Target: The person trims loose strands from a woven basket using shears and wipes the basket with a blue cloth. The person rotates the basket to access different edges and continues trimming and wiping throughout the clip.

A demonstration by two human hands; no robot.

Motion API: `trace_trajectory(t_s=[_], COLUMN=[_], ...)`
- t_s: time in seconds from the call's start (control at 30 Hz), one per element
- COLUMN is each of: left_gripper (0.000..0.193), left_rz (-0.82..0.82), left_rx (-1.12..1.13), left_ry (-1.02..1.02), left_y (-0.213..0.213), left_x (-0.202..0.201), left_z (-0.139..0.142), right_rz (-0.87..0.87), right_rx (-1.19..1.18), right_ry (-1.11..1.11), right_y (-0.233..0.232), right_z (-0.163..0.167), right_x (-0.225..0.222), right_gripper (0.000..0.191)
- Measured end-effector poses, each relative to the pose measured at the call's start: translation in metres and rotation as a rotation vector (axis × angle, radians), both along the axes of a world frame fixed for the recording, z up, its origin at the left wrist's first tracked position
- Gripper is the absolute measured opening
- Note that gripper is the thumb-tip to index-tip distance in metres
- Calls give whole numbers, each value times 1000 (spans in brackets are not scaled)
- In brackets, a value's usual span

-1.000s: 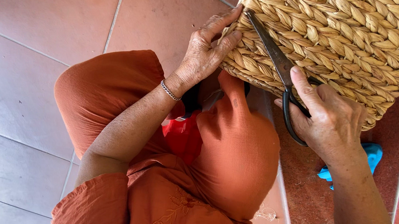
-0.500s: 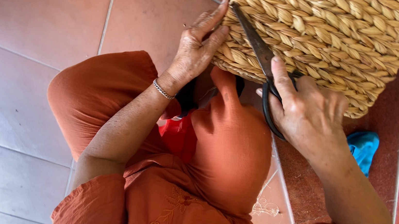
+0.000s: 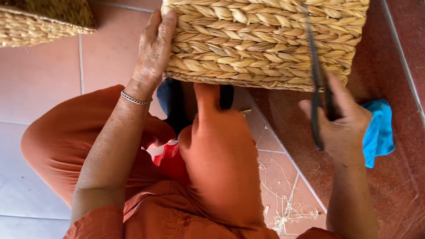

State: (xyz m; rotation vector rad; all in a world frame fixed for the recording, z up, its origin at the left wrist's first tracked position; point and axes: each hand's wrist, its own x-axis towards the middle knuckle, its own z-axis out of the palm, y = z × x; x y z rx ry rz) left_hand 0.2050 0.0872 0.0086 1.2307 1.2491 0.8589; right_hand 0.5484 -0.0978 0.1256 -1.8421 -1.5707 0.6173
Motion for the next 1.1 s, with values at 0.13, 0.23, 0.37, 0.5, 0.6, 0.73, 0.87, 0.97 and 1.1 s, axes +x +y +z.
trace_trajectory(t_s=[0.13, 0.23, 0.37, 0.5, 0.6, 0.73, 0.87, 0.97, 1.1], left_gripper=[63, 61, 58, 79, 103, 111, 106, 97, 79], left_rz=[-16, -28, 7, 2, -39, 30, -5, -35, 2], left_rx=[15, 75, 28, -102, -169, -223, -278, -294, -246], left_ry=[1, 30, 60, -96, -131, -72, 38, -26, -202], left_y=[4, 0, -4, -1, 6, 27, 36, 34, 19], left_x=[0, 0, -2, -11, -14, -3, 8, 6, 6], left_z=[11, 13, 11, 12, 13, 12, 18, 32, 47], right_rz=[-218, -377, -416, -381, -335, -276, -229, -245, -251], right_rx=[-32, -31, 50, 107, 187, 243, 296, 281, 347], right_ry=[96, 193, 387, 532, 548, 512, 607, 629, 639], right_y=[-31, -41, -38, -21, -1, 23, 53, 61, 47], right_z=[-15, -32, -58, -78, -91, -96, -96, -90, -75], right_x=[49, 68, 74, 80, 86, 92, 84, 73, 65], right_gripper=[54, 52, 49, 51, 53, 51, 57, 57, 52])
